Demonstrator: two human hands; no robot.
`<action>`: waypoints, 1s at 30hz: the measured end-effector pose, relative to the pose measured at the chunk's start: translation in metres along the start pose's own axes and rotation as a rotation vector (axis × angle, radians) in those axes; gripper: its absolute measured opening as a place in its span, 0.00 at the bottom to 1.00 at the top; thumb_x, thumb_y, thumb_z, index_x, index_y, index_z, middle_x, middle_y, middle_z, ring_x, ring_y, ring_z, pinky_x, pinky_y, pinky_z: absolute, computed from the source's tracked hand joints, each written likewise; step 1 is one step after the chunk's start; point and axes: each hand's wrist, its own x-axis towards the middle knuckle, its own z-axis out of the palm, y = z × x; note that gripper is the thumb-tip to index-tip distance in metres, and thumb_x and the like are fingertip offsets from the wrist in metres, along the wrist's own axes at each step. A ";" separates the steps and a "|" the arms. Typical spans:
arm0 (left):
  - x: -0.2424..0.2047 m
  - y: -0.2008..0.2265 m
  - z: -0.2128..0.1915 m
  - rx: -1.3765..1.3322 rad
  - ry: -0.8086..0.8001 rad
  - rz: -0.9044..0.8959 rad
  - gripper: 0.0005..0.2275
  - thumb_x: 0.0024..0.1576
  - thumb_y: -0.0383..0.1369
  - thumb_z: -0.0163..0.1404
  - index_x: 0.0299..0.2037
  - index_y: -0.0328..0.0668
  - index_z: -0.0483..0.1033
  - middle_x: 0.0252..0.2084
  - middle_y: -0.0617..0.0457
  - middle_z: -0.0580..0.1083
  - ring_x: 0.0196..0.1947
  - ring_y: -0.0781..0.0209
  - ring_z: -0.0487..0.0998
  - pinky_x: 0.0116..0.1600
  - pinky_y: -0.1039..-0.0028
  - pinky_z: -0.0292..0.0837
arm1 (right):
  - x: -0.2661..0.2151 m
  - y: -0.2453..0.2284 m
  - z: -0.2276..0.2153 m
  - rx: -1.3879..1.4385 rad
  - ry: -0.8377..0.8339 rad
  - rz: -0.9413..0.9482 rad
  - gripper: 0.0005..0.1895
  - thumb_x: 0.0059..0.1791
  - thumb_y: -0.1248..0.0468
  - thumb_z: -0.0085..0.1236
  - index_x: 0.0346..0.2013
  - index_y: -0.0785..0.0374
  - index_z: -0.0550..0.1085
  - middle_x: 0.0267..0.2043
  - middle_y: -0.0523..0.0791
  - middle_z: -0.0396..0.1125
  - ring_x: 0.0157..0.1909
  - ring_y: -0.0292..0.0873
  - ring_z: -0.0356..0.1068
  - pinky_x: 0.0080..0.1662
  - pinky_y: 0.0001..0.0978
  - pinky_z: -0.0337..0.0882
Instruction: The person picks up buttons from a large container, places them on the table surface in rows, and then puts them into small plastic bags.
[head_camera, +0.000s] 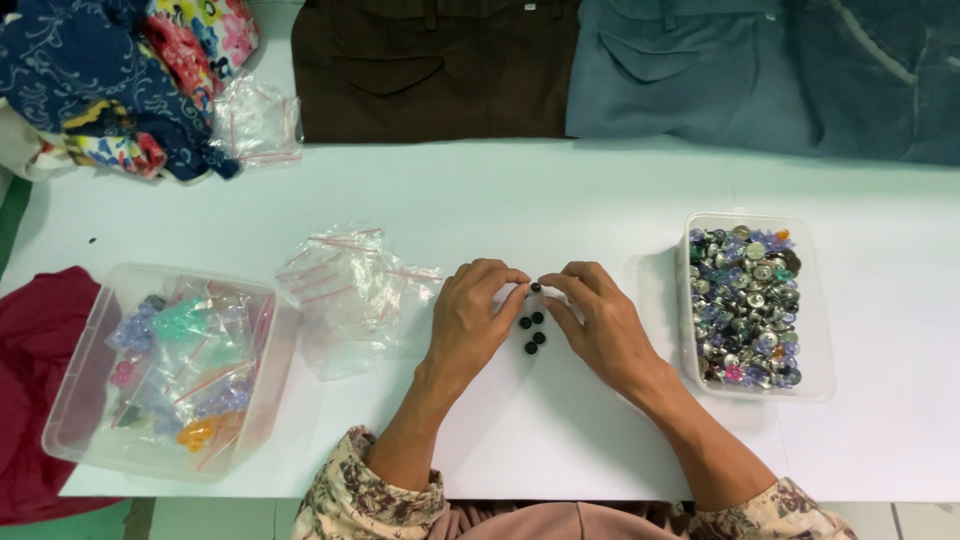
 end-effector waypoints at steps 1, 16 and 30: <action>0.001 0.002 0.001 -0.004 -0.005 0.011 0.04 0.60 0.32 0.57 0.42 0.47 0.82 0.37 0.53 0.75 0.40 0.52 0.79 0.43 0.64 0.73 | -0.004 -0.003 -0.006 -0.006 0.009 0.006 0.11 0.50 0.69 0.62 0.46 0.60 0.80 0.40 0.47 0.71 0.36 0.43 0.75 0.36 0.30 0.77; 0.055 0.079 0.074 -0.141 -0.145 0.253 0.06 0.60 0.34 0.56 0.45 0.46 0.81 0.39 0.52 0.77 0.42 0.52 0.79 0.46 0.62 0.75 | -0.031 0.081 -0.111 -0.328 0.236 0.030 0.11 0.51 0.74 0.61 0.47 0.60 0.82 0.45 0.50 0.73 0.52 0.50 0.75 0.49 0.38 0.77; 0.099 0.104 0.159 0.461 -0.073 0.456 0.04 0.47 0.20 0.61 0.28 0.38 0.81 0.36 0.47 0.68 0.35 0.52 0.70 0.36 0.65 0.59 | -0.061 0.089 -0.130 -0.645 -0.194 0.234 0.09 0.52 0.57 0.59 0.46 0.44 0.81 0.54 0.37 0.73 0.61 0.41 0.70 0.53 0.34 0.73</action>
